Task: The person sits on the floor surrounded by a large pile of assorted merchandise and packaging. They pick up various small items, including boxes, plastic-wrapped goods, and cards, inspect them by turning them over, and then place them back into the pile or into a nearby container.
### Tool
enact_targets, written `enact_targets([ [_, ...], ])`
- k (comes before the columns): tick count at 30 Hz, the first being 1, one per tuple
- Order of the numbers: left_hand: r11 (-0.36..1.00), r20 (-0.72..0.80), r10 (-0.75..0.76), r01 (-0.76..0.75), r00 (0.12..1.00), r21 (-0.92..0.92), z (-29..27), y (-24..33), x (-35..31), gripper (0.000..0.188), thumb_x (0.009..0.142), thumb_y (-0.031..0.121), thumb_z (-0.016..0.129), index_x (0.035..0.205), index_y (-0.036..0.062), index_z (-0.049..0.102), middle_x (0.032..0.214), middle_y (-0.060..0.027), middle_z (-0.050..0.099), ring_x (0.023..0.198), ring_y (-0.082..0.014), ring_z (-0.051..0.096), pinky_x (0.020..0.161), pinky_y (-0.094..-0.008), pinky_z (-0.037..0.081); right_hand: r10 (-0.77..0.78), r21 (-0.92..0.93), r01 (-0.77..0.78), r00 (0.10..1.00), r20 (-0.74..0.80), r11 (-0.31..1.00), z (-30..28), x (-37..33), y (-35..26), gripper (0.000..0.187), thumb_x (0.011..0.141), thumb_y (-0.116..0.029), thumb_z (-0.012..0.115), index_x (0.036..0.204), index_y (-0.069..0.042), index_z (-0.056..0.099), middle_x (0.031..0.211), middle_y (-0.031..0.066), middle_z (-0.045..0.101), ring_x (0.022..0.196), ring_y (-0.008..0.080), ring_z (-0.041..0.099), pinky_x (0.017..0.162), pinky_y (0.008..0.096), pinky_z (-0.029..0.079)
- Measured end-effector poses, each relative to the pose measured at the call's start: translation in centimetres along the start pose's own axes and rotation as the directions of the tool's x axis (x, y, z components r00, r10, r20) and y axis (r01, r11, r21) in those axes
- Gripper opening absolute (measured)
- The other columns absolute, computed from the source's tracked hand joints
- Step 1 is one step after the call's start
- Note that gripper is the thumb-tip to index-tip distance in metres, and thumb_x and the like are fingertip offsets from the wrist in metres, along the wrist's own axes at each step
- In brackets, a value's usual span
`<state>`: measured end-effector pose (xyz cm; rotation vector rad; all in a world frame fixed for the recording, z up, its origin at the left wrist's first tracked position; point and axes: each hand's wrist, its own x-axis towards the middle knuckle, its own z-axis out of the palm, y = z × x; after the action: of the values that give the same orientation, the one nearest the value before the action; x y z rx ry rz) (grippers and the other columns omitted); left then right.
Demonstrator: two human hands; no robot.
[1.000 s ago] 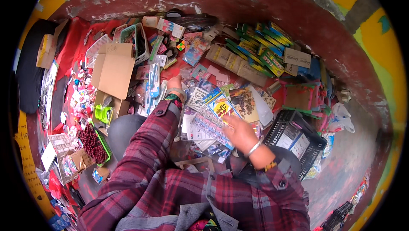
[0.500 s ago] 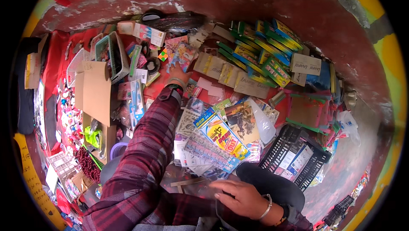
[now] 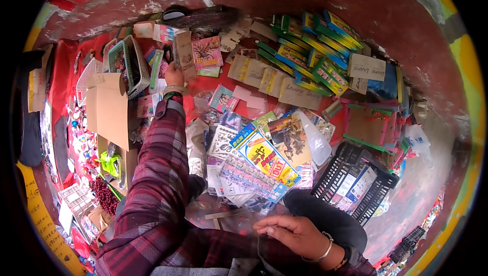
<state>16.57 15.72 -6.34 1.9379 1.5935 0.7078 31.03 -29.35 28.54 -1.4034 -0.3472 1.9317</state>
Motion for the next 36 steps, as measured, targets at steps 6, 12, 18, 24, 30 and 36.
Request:
enact_targets([
  [6, 0.238, 0.471, 0.024, 0.452, 0.882, -0.86, -3.8, 1.2, 0.3, 0.027, 0.085, -0.001, 0.049, 0.111, -0.0057, 0.055, 0.107, -0.0135, 0.062, 0.095, -0.0245, 0.06, 0.085, -0.0376, 0.048, -0.016, 0.029, 0.015, 1.0, 0.019, 0.999, 0.6, -0.3, -0.3, 0.027, 0.095, -0.012, 0.048, 0.116, 0.001, 0.055, 0.11, 0.0079, 0.062, 0.102, 0.0132, 0.058, 0.086, 0.0255, 0.045],
  [12, 0.215, 0.68, 0.036, 0.659, 0.732, -0.72, -4.3, 1.5, -1.5, 0.028, 0.085, 0.001, 0.052, 0.112, -0.0038, 0.056, 0.105, -0.012, 0.063, 0.093, -0.023, 0.061, 0.084, -0.0356, 0.049, -0.005, 0.067, 0.004, 1.0, 0.015, 0.998, 0.8, -0.4, 0.1, 0.028, 0.095, -0.013, 0.048, 0.117, 0.002, 0.055, 0.109, 0.0091, 0.062, 0.102, 0.0135, 0.058, 0.086, 0.0256, 0.046],
  [18, 0.517, 0.408, -0.205, 0.452, 0.89, -0.727, -4.3, 0.1, -1.0, 0.027, 0.082, 0.007, 0.058, 0.108, -0.0011, 0.061, 0.093, -0.0072, 0.064, 0.08, -0.0168, 0.06, 0.073, -0.0276, 0.047, 0.008, 0.055, -0.008, 1.0, 0.015, 0.998, 0.9, -0.5, -0.1, 0.028, 0.095, -0.013, 0.048, 0.117, 0.003, 0.055, 0.109, 0.0097, 0.062, 0.101, 0.0141, 0.059, 0.087, 0.0259, 0.046],
  [24, 0.398, 0.221, -0.203, 0.286, 0.954, -0.872, -6.1, 0.6, -0.5, 0.026, 0.085, 0.006, 0.056, 0.109, -0.0039, 0.059, 0.092, -0.0071, 0.063, 0.079, -0.016, 0.059, 0.073, -0.0282, 0.048, 0.0, 0.065, -0.002, 1.0, 0.03, 0.998, 1.4, -0.6, -0.1, 0.028, 0.094, -0.012, 0.047, 0.117, 0.003, 0.055, 0.108, 0.0096, 0.063, 0.1, 0.0134, 0.059, 0.087, 0.026, 0.046],
  [30, 0.087, 0.453, 0.039, 0.448, 0.891, -0.89, -7.4, 3.1, -1.8, 0.026, 0.088, 0.004, 0.052, 0.113, -0.0024, 0.054, 0.1, -0.0094, 0.063, 0.088, -0.019, 0.061, 0.08, -0.0328, 0.05, -0.014, 0.05, 0.013, 0.999, 0.029, 0.999, 1.9, -0.8, 0.1, 0.028, 0.094, -0.013, 0.048, 0.116, 0.003, 0.056, 0.107, 0.0087, 0.063, 0.098, 0.0122, 0.059, 0.087, 0.026, 0.046],
  [36, 0.006, 0.533, 0.249, 0.549, 0.808, -0.836, -7.2, 8.1, -4.1, 0.034, 0.086, 0.003, 0.054, 0.119, -0.0005, 0.048, 0.111, -0.0107, 0.059, 0.098, -0.0212, 0.06, 0.087, -0.0381, 0.049, -0.043, 0.022, 0.042, 0.998, 0.046, 0.999, 2.1, -0.7, 0.2, 0.028, 0.094, -0.015, 0.048, 0.115, 0.002, 0.056, 0.106, 0.0082, 0.063, 0.096, 0.0108, 0.058, 0.084, 0.025, 0.046],
])
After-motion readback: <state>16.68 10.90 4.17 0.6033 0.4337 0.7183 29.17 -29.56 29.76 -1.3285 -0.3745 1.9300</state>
